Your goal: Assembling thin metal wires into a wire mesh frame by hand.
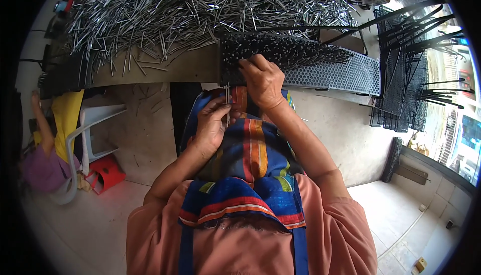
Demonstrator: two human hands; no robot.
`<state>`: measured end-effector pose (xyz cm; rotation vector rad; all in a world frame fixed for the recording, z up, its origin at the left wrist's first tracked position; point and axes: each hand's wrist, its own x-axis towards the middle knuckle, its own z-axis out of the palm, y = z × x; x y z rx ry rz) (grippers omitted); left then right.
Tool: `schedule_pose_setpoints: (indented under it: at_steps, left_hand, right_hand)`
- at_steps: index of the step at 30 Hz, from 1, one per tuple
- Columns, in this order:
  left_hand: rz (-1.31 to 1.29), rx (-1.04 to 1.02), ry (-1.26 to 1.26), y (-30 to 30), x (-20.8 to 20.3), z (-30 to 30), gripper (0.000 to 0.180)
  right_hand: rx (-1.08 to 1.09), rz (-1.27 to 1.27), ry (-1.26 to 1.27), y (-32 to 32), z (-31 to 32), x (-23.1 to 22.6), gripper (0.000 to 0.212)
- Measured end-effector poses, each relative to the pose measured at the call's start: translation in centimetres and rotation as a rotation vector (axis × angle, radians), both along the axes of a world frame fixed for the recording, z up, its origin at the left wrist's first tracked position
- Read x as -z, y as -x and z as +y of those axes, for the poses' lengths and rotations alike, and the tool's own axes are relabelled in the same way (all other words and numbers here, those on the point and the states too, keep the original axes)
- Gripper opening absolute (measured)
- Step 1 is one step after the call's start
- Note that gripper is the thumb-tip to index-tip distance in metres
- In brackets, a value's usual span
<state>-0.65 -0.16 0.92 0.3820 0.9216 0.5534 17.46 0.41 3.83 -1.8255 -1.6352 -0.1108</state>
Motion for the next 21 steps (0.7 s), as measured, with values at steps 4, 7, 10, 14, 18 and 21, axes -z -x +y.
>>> schedule_pose_setpoints:
  at_steps: [4, 7, 10, 14, 18, 21]
  left_hand:
    - [0.029, -0.004, 0.019, 0.2, -0.1, -0.2, 0.018]
    - [0.038, -0.009, 0.008, 0.2, 0.0, 0.0, 0.017]
    - [0.053, -0.010, -0.003, -0.2, -0.8, -0.1, 0.015]
    - [0.015, 0.038, -0.059, -0.3, -1.0, 0.1, 0.010]
    - [-0.096, 0.106, -0.073, -1.0, -1.9, 0.9, 0.013]
    - [-0.080, 0.238, 0.010, -2.2, -2.2, 1.4, 0.010]
  right_hand:
    - [0.000, -0.130, 0.078, 0.0, 0.0, -0.6, 0.029]
    - [-0.039, -0.293, 0.097, -0.3, -0.8, -0.1, 0.034]
    - [-0.057, -0.329, 0.158, 0.1, -1.1, -0.8, 0.040]
    - [-0.065, -0.200, -0.016, 0.4, -2.6, -1.5, 0.040]
    - [-0.002, 0.873, 0.374, 0.2, -4.1, -0.9, 0.020]
    - [-0.036, 1.345, 0.414, -1.1, -4.1, -0.6, 0.008]
